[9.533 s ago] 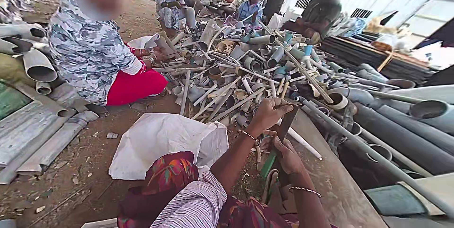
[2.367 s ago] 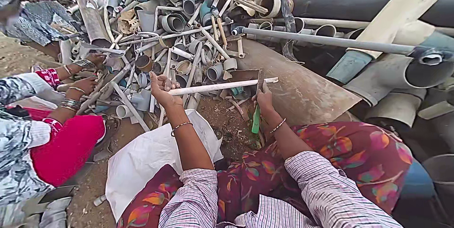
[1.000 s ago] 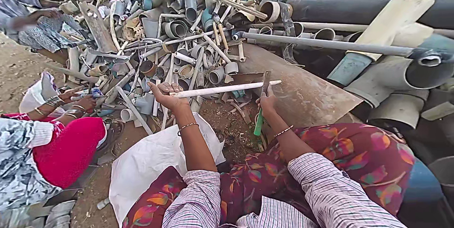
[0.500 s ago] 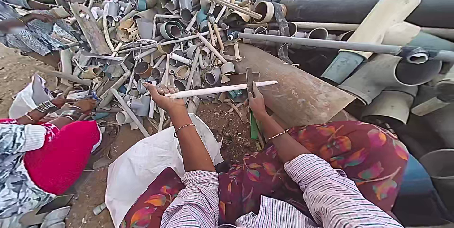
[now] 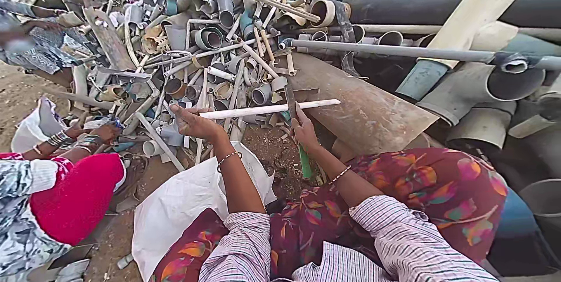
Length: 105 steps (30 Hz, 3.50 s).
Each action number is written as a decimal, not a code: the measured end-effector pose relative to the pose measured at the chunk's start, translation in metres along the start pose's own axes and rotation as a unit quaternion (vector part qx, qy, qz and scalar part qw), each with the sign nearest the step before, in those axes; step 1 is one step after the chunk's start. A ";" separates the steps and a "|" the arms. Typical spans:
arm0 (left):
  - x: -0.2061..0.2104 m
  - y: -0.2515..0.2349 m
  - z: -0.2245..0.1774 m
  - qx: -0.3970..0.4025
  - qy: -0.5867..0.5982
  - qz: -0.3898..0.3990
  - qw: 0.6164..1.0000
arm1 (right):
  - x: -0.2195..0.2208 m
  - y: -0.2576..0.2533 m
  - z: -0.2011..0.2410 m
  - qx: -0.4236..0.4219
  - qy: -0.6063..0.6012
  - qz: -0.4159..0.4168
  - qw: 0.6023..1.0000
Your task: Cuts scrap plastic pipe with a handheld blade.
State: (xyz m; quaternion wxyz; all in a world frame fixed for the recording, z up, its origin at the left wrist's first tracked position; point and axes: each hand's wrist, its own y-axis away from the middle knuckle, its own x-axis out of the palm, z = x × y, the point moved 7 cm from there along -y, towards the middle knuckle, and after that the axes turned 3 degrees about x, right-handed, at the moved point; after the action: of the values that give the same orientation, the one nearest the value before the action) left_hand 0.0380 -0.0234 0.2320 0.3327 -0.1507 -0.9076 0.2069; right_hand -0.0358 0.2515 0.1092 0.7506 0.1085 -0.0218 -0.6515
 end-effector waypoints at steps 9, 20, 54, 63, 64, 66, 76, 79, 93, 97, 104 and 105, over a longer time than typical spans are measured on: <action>0.010 0.002 -0.021 0.057 -0.054 0.069 0.994 | -0.066 -0.036 -0.038 0.136 -0.108 -0.189 0.967; 0.009 0.004 -0.023 0.023 -0.080 0.069 0.994 | -0.046 -0.026 -0.024 0.075 -0.089 -0.150 0.982; 0.027 0.013 -0.018 -0.079 -0.084 0.108 0.987 | 0.014 0.011 0.018 -0.076 0.028 0.066 0.995; 0.032 0.010 -0.016 -0.088 -0.214 0.194 0.953 | -0.035 -0.029 -0.026 0.056 -0.095 -0.085 0.990; 0.030 0.010 -0.015 -0.086 -0.223 0.199 0.950 | -0.015 -0.018 -0.012 0.005 -0.062 -0.035 0.997; 0.027 0.010 -0.012 -0.093 -0.241 0.206 0.944 | 0.020 0.013 0.019 -0.074 0.021 0.056 0.995; 0.029 0.005 -0.011 -0.171 -0.244 0.297 0.907 | -0.030 -0.031 -0.029 0.046 -0.101 -0.098 0.989; 0.021 0.012 -0.018 -0.195 -0.220 0.324 0.899 | 0.022 0.011 0.018 -0.076 0.018 0.040 0.996; 0.013 0.010 -0.015 -0.209 -0.273 0.339 0.876 | 0.015 -0.002 0.006 -0.024 -0.035 0.001 0.999; 0.018 0.013 -0.024 -0.207 -0.277 0.351 0.870 | -0.032 -0.035 -0.022 0.061 -0.143 -0.098 0.983; 0.019 0.004 -0.021 -0.192 -0.263 0.347 0.880 | -0.002 -0.013 -0.007 0.037 -0.127 -0.042 0.990; 0.020 0.005 -0.020 -0.192 -0.261 0.347 0.880 | 0.006 -0.004 0.001 0.015 -0.106 -0.003 0.994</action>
State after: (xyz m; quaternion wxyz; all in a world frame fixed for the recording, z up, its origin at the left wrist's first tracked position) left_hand 0.0376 -0.0058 0.2542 -0.0445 -0.4574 -0.8731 0.1628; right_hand -0.0390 0.2453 0.1093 0.7401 0.0498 -0.1106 -0.6614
